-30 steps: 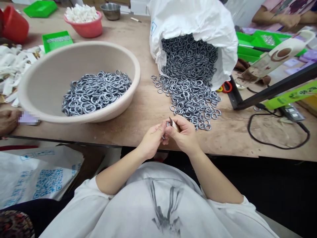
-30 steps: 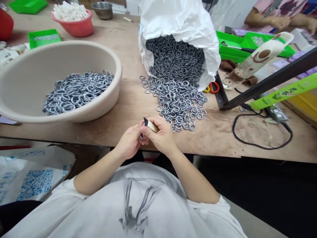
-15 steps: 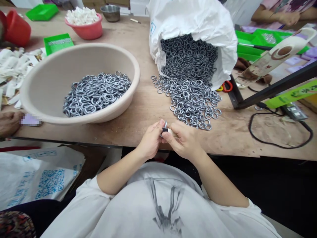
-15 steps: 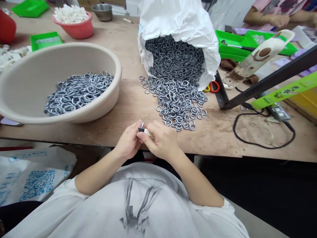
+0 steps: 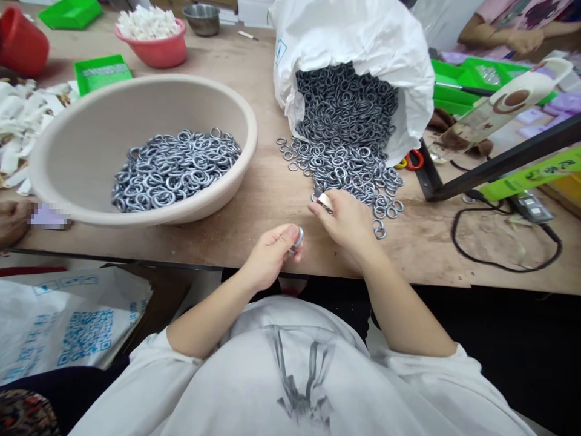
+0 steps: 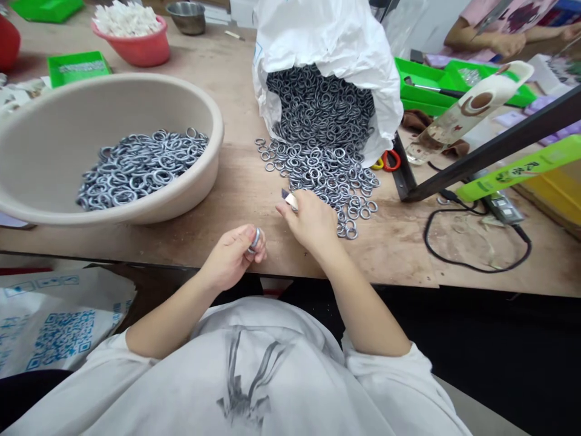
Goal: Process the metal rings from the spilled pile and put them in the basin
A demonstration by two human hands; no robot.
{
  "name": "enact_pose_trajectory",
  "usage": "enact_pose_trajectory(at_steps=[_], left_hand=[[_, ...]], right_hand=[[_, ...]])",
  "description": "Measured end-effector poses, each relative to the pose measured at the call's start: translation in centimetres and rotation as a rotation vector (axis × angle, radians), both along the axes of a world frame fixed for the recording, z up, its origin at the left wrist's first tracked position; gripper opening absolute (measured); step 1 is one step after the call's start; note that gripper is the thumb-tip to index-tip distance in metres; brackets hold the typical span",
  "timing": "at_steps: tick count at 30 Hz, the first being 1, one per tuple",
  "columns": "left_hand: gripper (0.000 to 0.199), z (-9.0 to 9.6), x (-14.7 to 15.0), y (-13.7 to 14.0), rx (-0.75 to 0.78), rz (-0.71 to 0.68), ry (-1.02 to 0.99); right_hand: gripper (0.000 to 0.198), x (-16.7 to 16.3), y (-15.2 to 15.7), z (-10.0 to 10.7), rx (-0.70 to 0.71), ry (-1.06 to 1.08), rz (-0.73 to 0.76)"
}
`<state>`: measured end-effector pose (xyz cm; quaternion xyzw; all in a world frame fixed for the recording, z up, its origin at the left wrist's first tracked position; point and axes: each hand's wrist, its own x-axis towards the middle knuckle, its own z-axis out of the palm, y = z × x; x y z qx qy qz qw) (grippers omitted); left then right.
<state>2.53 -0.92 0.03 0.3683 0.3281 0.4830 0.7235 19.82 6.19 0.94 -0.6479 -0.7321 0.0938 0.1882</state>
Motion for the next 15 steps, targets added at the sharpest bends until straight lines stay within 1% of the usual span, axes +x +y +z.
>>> enact_pose_trajectory(at_steps=[2, 4, 6, 7, 8, 9, 10, 11, 12, 13, 14, 15], left_hand=[[0.039, -0.1, -0.8, 0.6, -0.027, 0.049, 0.012], [0.033, 0.0, -1.5, 1.2, -0.087, 0.088, -0.002], [0.030, 0.0, -2.0, 1.8, -0.171, 0.119, -0.033], [0.026, 0.1, -2.1, 1.9, -0.217, 0.131, -0.052], [0.022, 0.2, -2.0, 2.0, -0.257, 0.140, -0.069], [0.022, 0.2, -1.8, 2.1, -0.286, 0.148, -0.080], [0.025, 0.2, -1.4, 2.0, -0.298, 0.154, -0.085], [0.030, 0.2, -0.9, 1.9, -0.289, 0.154, -0.081], [0.036, 0.1, -0.4, 1.7, -0.261, 0.151, -0.069], [0.041, 0.1, 0.2, 1.6, -0.220, 0.147, -0.050], [0.046, -0.1, 0.7, 1.4, -0.170, 0.138, -0.028], [0.049, -0.2, 1.2, 1.2, -0.121, 0.129, -0.006]], right_hand=[[0.032, -0.7, 1.5, 0.3, -0.049, -0.244, -0.004], [0.029, -1.3, 2.8, 0.5, -0.107, -0.361, 0.010], [0.025, -1.4, 3.5, 0.6, -0.110, -0.343, 0.028], [0.023, -1.3, 3.5, 0.6, -0.100, -0.268, 0.048], [0.022, -1.2, 3.2, 0.7, -0.097, -0.135, 0.076], [0.023, -1.2, 2.6, 0.7, -0.109, 0.056, 0.108], [0.027, -1.3, 1.6, 0.7, -0.140, 0.280, 0.155], [0.032, -1.5, 0.4, 0.6, -0.177, 0.559, 0.185], [0.036, -1.8, -1.0, 0.5, -0.234, 0.809, 0.209], [0.039, -2.2, -2.4, 0.3, -0.285, 0.996, 0.222], [0.039, -2.6, -3.7, 0.1, -0.317, 1.126, 0.216], [0.038, -3.1, -4.8, -0.2, -0.303, 1.201, 0.184]])
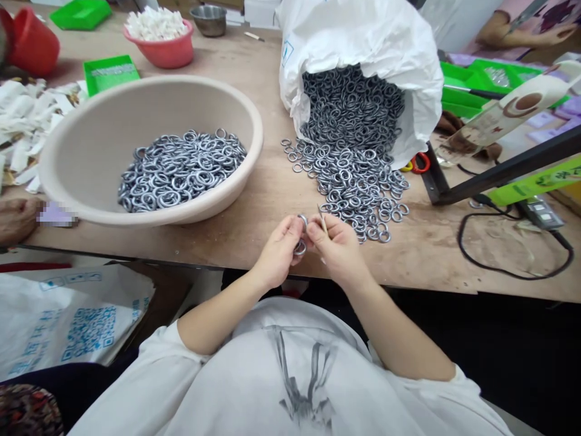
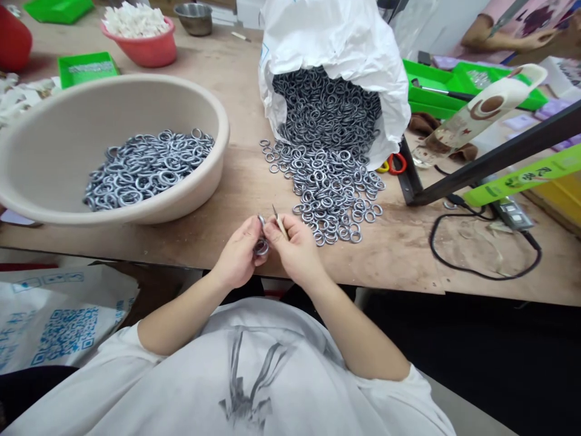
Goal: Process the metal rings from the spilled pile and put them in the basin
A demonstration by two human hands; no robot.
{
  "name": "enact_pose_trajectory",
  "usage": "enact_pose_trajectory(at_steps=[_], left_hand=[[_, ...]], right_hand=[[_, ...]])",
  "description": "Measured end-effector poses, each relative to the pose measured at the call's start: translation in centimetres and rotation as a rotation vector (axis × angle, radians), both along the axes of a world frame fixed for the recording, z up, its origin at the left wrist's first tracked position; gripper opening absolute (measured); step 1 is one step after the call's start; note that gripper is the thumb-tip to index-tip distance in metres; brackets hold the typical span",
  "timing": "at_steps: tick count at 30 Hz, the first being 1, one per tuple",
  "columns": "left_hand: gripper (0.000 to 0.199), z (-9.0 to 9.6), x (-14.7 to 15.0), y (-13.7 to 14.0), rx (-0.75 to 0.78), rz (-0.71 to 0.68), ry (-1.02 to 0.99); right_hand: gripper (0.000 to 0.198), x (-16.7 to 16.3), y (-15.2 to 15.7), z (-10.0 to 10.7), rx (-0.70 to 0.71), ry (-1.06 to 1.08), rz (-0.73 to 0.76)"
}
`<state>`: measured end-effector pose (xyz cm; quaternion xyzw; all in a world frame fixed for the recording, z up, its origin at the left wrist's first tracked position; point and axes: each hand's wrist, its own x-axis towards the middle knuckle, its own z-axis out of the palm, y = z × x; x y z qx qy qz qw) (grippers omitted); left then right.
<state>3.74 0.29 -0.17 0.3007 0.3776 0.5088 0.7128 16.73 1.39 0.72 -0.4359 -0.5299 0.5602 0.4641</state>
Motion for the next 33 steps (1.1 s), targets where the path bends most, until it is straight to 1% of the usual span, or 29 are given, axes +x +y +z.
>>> enact_pose_trajectory(at_steps=[2, 3, 5, 7, 9, 11, 13, 15, 17, 20, 21, 23, 25, 26, 28, 30, 32, 33], left_hand=[[0.051, -0.3, 0.6, -0.2, 0.077, -0.017, 0.043], [0.050, -0.4, 0.7, -0.2, 0.106, -0.029, 0.059], [0.049, -0.6, 0.6, -0.2, 0.147, -0.076, 0.075], [0.047, -0.5, 0.4, -0.2, 0.162, -0.141, 0.065], [0.046, -0.4, 0.2, -0.2, 0.152, -0.183, 0.049], [0.046, -0.2, 0.1, -0.2, 0.138, -0.181, 0.030], [0.047, -0.1, 0.1, -0.2, 0.134, -0.169, 0.008], [0.046, 0.0, 0.1, -0.2, 0.128, -0.162, -0.019], [0.046, -0.1, 0.2, -0.2, 0.109, -0.156, -0.037], [0.045, -0.1, 0.0, -0.4, 0.100, -0.172, -0.050], [0.045, -0.1, -0.1, -0.6, 0.113, -0.202, -0.047], [0.044, -0.1, -0.5, -1.0, 0.152, -0.307, -0.025], [0.043, -0.1, -0.9, -1.4, 0.183, -0.397, -0.006], [0.043, -0.1, -1.1, -1.6, 0.185, -0.403, -0.004], [0.040, 0.0, -1.4, -1.6, 0.155, -0.353, -0.017], [0.034, 0.0, -1.8, -1.3, 0.095, -0.289, -0.036], [0.027, 0.0, -2.1, -0.8, 0.028, -0.239, -0.060], [0.026, 0.1, -2.3, -0.5, -0.006, -0.209, -0.077]], right_hand=[[0.035, -0.6, -1.3, -0.5, 0.027, 0.046, -0.092], [0.033, -0.6, -1.5, -0.7, 0.057, 0.043, -0.135], [0.032, -0.1, -1.0, -0.7, 0.122, 0.009, -0.167], [0.033, 0.9, -0.2, -0.5, 0.172, -0.062, -0.140], [0.038, 1.9, 0.3, 0.1, 0.224, -0.184, -0.086], [0.044, 2.7, 0.2, 0.6, 0.318, -0.349, -0.029], [0.049, 3.0, -0.4, 1.0, 0.443, -0.500, 0.031], [0.051, 2.9, -1.0, 1.3, 0.541, -0.582, 0.073], [0.050, 2.8, -1.5, 1.4, 0.584, -0.619, 0.100], [0.049, 2.9, -1.3, 1.2, 0.578, -0.651, 0.142], [0.050, 3.0, -1.0, 1.1, 0.553, -0.663, 0.141], [0.054, 3.5, 0.1, 0.7, 0.458, -0.722, 0.097], [0.053, 4.0, 1.7, 0.4, 0.338, -0.877, 0.014], [0.049, 4.2, 2.5, 0.3, 0.296, -1.001, -0.023], [0.035, 4.3, 3.9, 0.1, 0.263, -1.262, -0.090], [0.029, 4.2, 5.1, 0.2, 0.263, -1.457, -0.108], [0.026, 4.1, 5.8, 0.3, 0.268, -1.532, -0.101], [0.023, 4.1, 6.1, 0.3, 0.275, -1.522, -0.110]])
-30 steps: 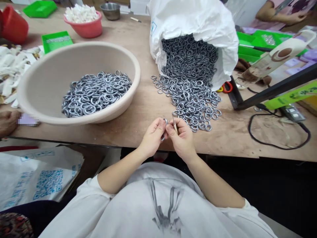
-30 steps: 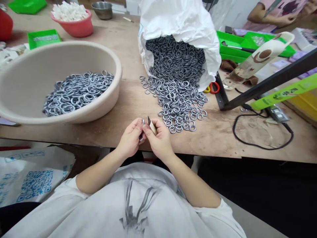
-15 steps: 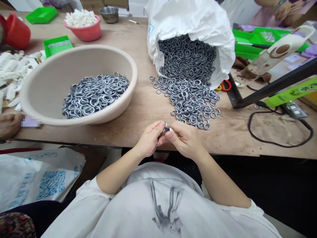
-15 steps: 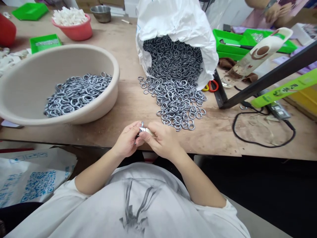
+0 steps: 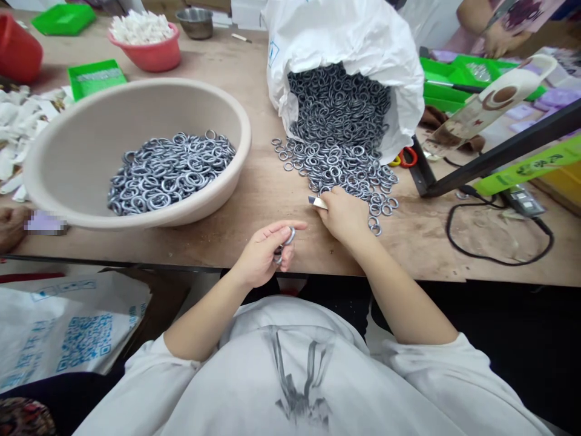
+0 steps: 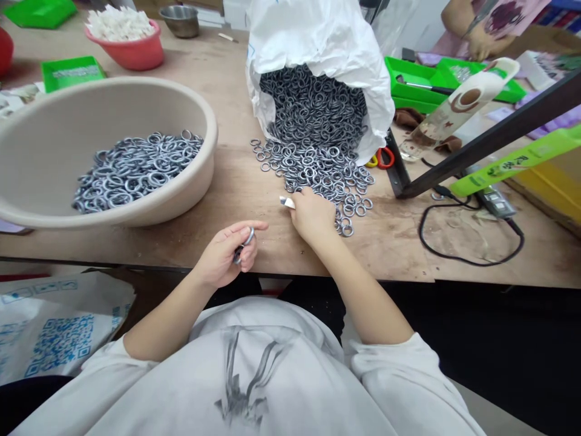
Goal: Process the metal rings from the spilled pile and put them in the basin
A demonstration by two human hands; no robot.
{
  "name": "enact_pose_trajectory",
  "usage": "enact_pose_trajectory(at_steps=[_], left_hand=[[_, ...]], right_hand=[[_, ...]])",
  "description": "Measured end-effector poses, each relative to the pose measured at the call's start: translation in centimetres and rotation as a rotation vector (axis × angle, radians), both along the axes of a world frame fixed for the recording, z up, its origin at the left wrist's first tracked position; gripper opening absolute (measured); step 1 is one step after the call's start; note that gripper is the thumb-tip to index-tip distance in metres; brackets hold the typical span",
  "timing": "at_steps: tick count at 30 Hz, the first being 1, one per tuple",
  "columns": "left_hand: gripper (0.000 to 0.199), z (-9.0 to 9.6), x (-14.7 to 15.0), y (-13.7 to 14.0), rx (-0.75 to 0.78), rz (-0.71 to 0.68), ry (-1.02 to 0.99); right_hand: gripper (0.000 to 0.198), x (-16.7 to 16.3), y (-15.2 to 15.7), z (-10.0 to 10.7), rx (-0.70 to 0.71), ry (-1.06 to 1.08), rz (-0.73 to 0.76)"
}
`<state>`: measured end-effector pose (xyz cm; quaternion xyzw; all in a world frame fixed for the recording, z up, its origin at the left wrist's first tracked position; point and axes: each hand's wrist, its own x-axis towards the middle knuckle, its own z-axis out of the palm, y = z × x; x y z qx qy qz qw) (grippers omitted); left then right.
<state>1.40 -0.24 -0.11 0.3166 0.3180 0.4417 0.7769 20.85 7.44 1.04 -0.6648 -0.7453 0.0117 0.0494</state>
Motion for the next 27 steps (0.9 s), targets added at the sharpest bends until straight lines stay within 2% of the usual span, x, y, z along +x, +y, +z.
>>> enact_pose_trajectory(at_steps=[2, 4, 7, 10, 13, 19, 23, 27], left_hand=[[0.024, 0.1, -0.3, 0.6, -0.083, 0.053, -0.036], [0.022, 0.1, -0.4, 1.0, -0.158, 0.075, -0.071], [0.033, 0.1, 0.3, 1.1, -0.172, 0.119, -0.051], [0.046, 0.1, 1.4, 0.7, -0.082, 0.114, 0.025], [0.052, -0.1, 2.2, 0.3, 0.003, 0.060, 0.067], [0.050, -0.7, 2.6, 0.7, 0.090, 0.123, 0.061], [0.053, -1.0, 2.7, 0.8, 0.161, 0.153, 0.079], [0.061, -0.9, 2.8, 0.5, 0.090, 0.054, 0.050]], right_hand=[[0.023, 0.1, 0.1, 0.2, 0.024, 0.135, 0.004], [0.028, 0.0, -0.4, 0.3, -0.026, 0.458, 0.038], [0.042, -0.6, -2.3, 0.4, -0.257, 1.105, 0.127], [0.047, -1.7, -4.5, 0.2, -0.475, 1.478, 0.169], [0.046, -2.5, -5.6, -0.2, -0.585, 1.619, 0.119], [0.050, -3.2, -5.7, -0.6, -0.612, 1.801, -0.072], [0.051, -3.6, -5.8, -0.6, -0.504, 1.793, -0.080], [0.046, -4.0, -6.2, -1.7, -0.338, 1.729, -0.046]])
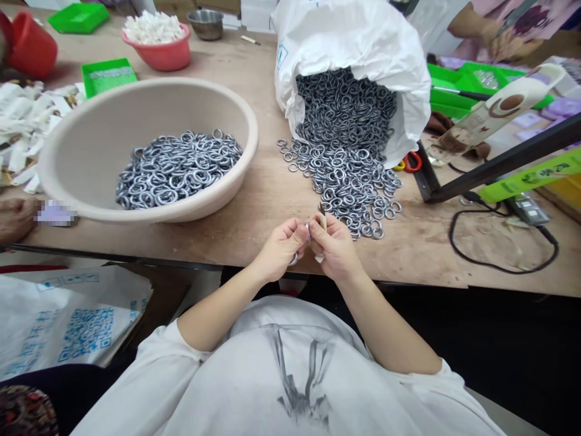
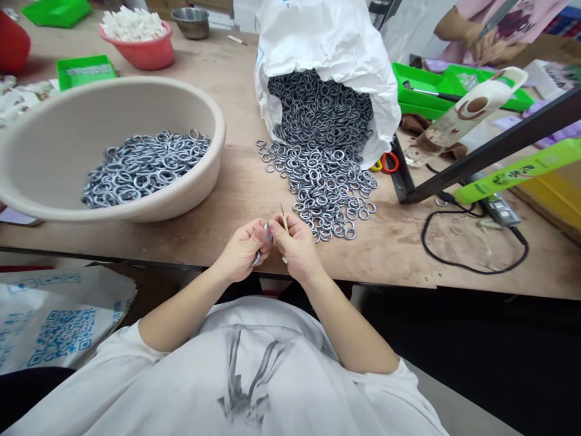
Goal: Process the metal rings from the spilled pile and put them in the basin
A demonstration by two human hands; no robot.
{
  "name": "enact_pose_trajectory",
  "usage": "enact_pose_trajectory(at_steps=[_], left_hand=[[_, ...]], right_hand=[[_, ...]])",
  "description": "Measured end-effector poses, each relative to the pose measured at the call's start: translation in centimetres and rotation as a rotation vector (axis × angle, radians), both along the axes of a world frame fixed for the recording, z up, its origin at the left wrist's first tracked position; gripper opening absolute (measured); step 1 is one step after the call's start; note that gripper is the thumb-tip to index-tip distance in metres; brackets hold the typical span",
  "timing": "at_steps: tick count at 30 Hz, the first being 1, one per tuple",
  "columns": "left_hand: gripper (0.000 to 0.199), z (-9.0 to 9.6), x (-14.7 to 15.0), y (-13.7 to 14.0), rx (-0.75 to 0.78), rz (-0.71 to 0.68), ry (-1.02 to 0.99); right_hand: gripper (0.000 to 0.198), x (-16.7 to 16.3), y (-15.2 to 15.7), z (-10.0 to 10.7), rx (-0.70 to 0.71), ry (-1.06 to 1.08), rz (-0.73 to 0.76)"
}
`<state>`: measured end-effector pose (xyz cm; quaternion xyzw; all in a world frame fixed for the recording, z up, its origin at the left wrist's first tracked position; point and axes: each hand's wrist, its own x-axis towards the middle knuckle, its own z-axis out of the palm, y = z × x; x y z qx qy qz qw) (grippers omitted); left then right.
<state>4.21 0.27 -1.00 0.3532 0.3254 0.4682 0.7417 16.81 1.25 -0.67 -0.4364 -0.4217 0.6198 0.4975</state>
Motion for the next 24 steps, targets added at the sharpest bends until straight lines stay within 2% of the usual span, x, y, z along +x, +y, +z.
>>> enact_pose_trajectory(at_steps=[4, 8, 13, 18, 22, 24], left_hand=[[0.061, 0.5, 0.0, -0.3, -0.065, -0.054, -0.054], [0.059, 0.8, -0.7, -0.1, -0.063, -0.073, -0.085], [0.061, 1.0, -1.4, 0.0, -0.062, -0.106, -0.073], [0.057, 1.5, -1.3, -0.7, -0.096, -0.083, -0.087], [0.049, 1.4, -1.2, -0.7, -0.119, -0.009, -0.103], [0.051, 1.3, -1.3, -0.6, -0.127, -0.008, -0.106]], right_hand=[[0.038, -0.1, -0.6, -1.3, 0.191, -0.168, -0.078], [0.038, 0.3, -0.7, -0.8, 0.296, -0.236, 0.023], [0.039, 0.4, -0.4, 0.1, 0.334, -0.253, 0.108], [0.040, -0.1, -0.4, -0.3, 0.301, -0.214, 0.046], [0.046, 0.1, -0.6, 0.1, 0.309, -0.329, 0.031], [0.046, 0.4, -0.8, 0.7, 0.416, -0.480, 0.030]])
